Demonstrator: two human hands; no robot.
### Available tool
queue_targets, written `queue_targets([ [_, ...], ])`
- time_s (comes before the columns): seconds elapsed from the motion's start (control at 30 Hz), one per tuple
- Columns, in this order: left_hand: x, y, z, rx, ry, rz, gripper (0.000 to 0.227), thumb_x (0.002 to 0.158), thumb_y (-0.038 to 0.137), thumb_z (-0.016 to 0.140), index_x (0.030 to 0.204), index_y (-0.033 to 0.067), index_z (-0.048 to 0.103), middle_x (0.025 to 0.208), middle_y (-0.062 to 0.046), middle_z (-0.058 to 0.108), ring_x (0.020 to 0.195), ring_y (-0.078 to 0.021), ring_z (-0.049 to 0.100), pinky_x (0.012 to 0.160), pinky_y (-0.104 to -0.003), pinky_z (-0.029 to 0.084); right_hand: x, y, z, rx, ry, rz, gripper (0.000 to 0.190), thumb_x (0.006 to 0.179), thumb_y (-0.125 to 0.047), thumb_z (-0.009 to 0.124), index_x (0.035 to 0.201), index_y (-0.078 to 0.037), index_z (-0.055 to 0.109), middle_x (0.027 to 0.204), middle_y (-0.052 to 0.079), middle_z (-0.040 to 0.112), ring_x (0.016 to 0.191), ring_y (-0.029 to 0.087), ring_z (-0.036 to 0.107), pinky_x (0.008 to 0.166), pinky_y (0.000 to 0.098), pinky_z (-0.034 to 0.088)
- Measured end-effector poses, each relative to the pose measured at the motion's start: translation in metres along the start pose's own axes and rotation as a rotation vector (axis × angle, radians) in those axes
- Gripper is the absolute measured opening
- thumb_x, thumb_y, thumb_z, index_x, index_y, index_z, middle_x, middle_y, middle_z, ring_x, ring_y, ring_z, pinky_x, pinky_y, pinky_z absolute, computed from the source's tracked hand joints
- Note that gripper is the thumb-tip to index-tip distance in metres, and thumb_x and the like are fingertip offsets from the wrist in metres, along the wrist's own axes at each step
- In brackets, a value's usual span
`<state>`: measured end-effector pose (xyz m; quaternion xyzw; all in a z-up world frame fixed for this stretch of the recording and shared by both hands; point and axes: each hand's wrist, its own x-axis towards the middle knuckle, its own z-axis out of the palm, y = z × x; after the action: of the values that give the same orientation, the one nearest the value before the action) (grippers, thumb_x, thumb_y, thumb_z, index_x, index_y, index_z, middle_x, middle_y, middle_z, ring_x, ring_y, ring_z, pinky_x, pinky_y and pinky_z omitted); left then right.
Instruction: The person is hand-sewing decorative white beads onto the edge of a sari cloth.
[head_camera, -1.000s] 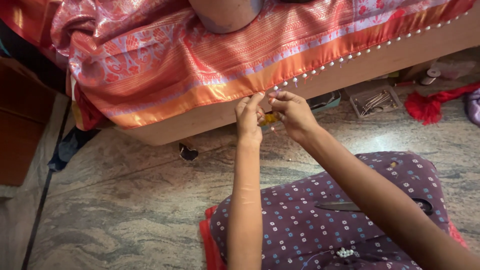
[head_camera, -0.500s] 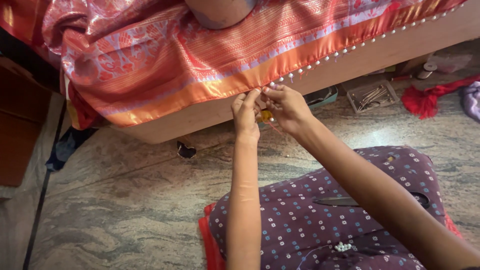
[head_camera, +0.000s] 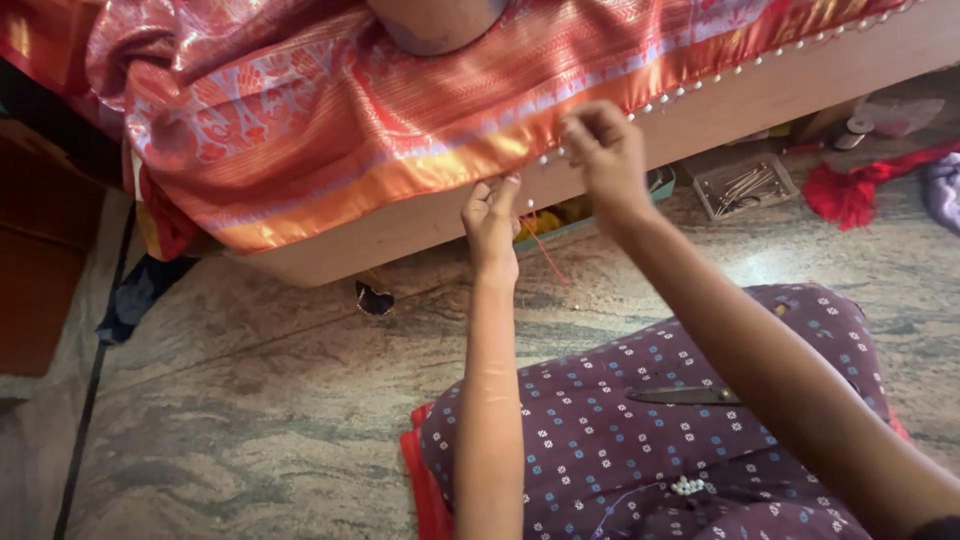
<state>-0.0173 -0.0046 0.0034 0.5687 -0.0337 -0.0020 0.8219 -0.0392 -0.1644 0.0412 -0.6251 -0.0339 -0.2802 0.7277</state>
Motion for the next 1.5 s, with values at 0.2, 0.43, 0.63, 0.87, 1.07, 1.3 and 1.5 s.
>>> queue_targets([
  [0.2,-0.009,-0.066,-0.022,-0.239,-0.038,-0.133,0.032,0.096,0.017,0.068,0.124,0.0045,0.058,0.079,-0.005,0.063,0.065,-0.0131,0.063,0.062,-0.029,0.057,-0.045,0.049,-0.084,0.238,0.088,0.33,0.01,0.107,-0.014,0.062,0.107,-0.005,0.058,0.097,0.008,0.07,0.078,0.013,0.064,0.068,0.0264,0.051],
  [0.43,-0.004,-0.116,-0.014,-0.274,-0.019,-0.164,0.021,0.101,0.013,0.066,0.115,-0.0019,0.067,0.1,-0.009,0.072,0.09,-0.0186,0.072,0.087,-0.035,0.063,-0.086,0.084,-0.181,0.268,0.173,0.471,0.01,0.107,-0.008,0.058,0.11,0.001,0.057,0.097,0.013,0.067,0.083,0.018,0.068,0.079,0.0315,0.06],
  [0.63,0.022,-0.112,0.003,-0.376,-0.021,-0.215,0.022,0.099,0.012,0.068,0.117,0.0004,0.07,0.104,-0.01,0.073,0.094,-0.0179,0.072,0.088,-0.033,0.061,-0.101,0.1,-0.234,0.262,0.262,0.421,0.011,0.108,-0.006,0.059,0.113,0.003,0.055,0.101,0.014,0.067,0.088,0.019,0.069,0.084,0.0305,0.06],
  [0.87,0.031,-0.085,0.014,-0.458,-0.043,-0.208,0.02,0.097,0.013,0.071,0.115,0.0033,0.072,0.103,-0.005,0.073,0.093,-0.0133,0.07,0.085,-0.029,0.06,-0.11,0.107,-0.284,0.247,0.449,0.41,0.015,0.109,-0.008,0.061,0.117,0.002,0.055,0.104,0.011,0.067,0.09,0.017,0.069,0.086,0.0292,0.062],
  [1.07,0.025,-0.074,0.011,-0.38,-0.039,-0.237,0.022,0.096,0.014,0.073,0.116,0.0062,0.073,0.097,0.0,0.07,0.076,-0.006,0.06,0.065,-0.022,0.05,-0.118,0.138,-0.339,0.264,0.544,0.365,0.016,0.11,-0.006,0.063,0.118,0.002,0.053,0.106,0.014,0.067,0.091,0.019,0.07,0.088,0.0313,0.064],
  [1.3,0.024,-0.06,0.017,-0.299,-0.016,-0.306,0.03,0.091,0.022,0.076,0.118,0.0094,0.072,0.096,0.002,0.067,0.062,-0.0031,0.049,0.046,-0.019,0.034,-0.127,0.156,-0.384,0.291,0.656,0.343,0.013,0.111,-0.006,0.062,0.117,0.001,0.053,0.107,0.016,0.067,0.092,0.023,0.071,0.088,0.0347,0.065],
  [1.5,0.025,-0.058,0.018,-0.329,-0.007,-0.355,0.029,0.093,0.022,0.076,0.118,0.0082,0.072,0.093,0.002,0.064,0.059,-0.0032,0.048,0.045,-0.02,0.033,-0.135,0.15,-0.392,0.26,0.711,0.354,0.009,0.108,0.0,0.058,0.115,0.002,0.053,0.109,0.017,0.067,0.092,0.024,0.071,0.088,0.0358,0.066],
])
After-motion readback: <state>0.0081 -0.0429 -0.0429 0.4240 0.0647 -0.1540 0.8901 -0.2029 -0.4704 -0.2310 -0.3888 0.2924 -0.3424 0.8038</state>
